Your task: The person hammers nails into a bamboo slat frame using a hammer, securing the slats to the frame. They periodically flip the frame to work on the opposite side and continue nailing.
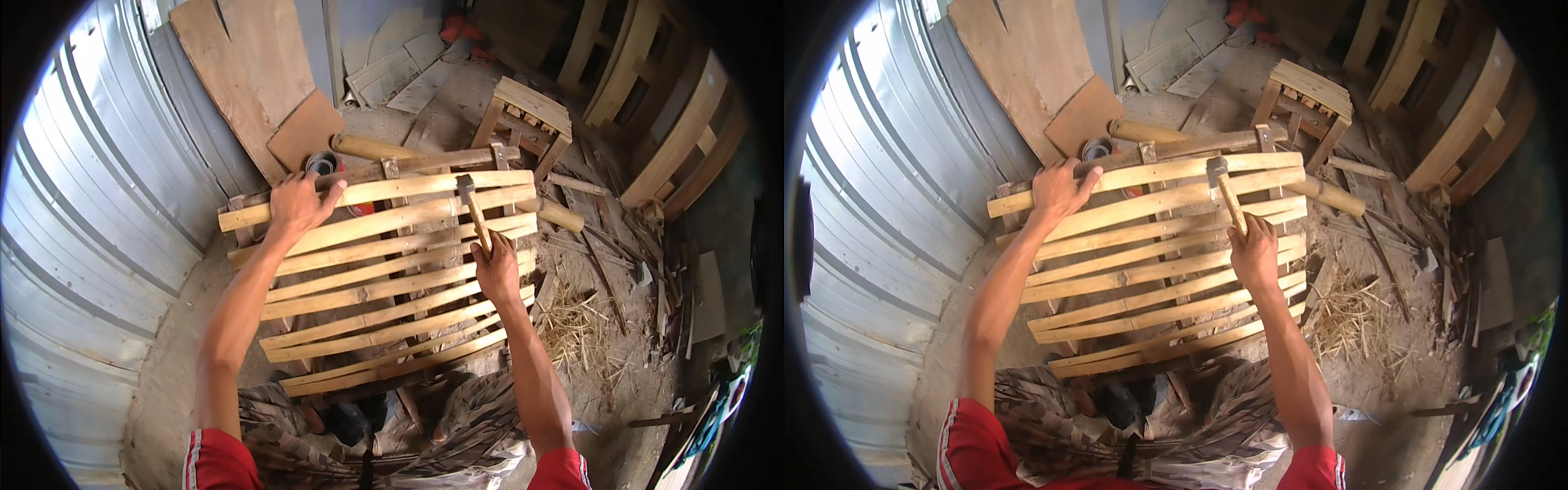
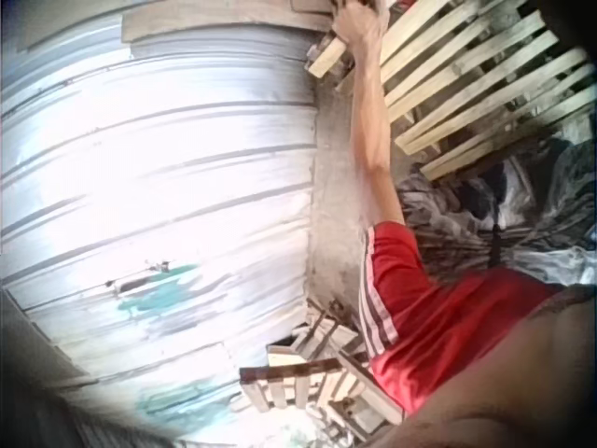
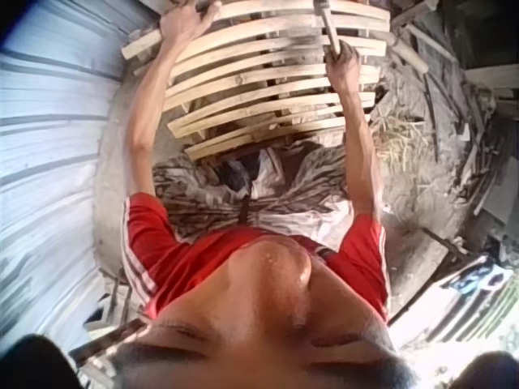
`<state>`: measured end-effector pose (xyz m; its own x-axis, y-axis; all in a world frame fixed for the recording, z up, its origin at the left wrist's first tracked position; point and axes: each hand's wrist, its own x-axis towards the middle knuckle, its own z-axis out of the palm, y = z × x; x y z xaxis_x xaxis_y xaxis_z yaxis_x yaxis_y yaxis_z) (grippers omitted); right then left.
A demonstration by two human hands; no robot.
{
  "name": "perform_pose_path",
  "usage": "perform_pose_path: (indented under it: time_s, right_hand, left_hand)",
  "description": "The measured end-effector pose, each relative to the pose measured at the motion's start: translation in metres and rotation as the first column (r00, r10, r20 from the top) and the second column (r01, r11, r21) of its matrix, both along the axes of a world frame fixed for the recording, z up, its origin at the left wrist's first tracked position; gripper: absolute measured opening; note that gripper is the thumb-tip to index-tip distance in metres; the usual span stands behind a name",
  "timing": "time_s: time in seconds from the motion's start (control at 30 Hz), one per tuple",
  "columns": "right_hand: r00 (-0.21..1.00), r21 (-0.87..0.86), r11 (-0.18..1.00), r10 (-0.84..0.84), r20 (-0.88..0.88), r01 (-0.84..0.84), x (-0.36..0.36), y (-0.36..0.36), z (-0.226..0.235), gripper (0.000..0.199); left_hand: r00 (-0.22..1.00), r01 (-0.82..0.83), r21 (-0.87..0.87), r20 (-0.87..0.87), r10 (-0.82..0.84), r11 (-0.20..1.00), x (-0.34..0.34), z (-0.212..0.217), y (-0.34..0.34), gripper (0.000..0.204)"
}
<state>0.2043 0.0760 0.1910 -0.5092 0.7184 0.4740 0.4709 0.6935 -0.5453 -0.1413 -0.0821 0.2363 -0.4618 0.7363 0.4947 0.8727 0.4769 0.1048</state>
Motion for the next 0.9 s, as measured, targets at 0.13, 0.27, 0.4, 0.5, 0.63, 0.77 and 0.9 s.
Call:
perform_pose_path:
  time_s: [0.13, 0.27, 0.4, 0.5, 0.63, 0.77, 0.9]
  right_hand:
    - [1.0, 0.196, 0.981, 0.007, -0.031, 0.0, -0.005, -0.001, 0.004, 0.05]
    - [0.989, 0.256, 0.956, -0.148, -0.006, 0.144, 0.004, -0.015, 0.024, 0.055]
    - [0.987, 0.293, 0.942, -0.16, -0.024, 0.16, 0.026, -0.021, 0.033, 0.048]
    - [0.989, 0.27, 0.951, -0.142, -0.045, 0.149, 0.032, -0.023, 0.036, 0.038]
    - [0.991, 0.234, 0.964, -0.137, 0.015, 0.129, 0.033, -0.02, 0.039, 0.027]
    - [0.995, 0.196, 0.977, -0.093, 0.028, 0.086, 0.029, -0.014, 0.036, 0.02]
    - [0.991, 0.081, 0.995, -0.07, 0.114, 0.061, 0.047, -0.021, 0.046, 0.02]
  left_hand:
    - [0.992, 0.118, 0.146, -0.065, -0.11, 0.982, 0.036, 0.01, -0.006, 0.05]
    - [0.971, 0.228, 0.213, -0.123, -0.206, 0.95, 0.06, 0.02, 0.004, 0.04]
    - [0.955, 0.28, 0.233, -0.165, -0.246, 0.931, 0.065, 0.021, 0.011, 0.04]
    - [0.956, 0.29, 0.144, -0.083, -0.281, 0.946, 0.057, 0.033, 0.01, 0.051]
    - [0.947, 0.205, -0.153, 0.28, -0.157, 0.967, 0.05, 0.064, 0.025, 0.072]
    - [0.934, 0.219, -0.22, 0.328, -0.139, 0.951, 0.004, 0.076, 0.082, 0.069]
    - [0.948, 0.229, -0.376, 0.295, -0.118, 0.898, -0.047, 0.058, 0.172, 0.059]
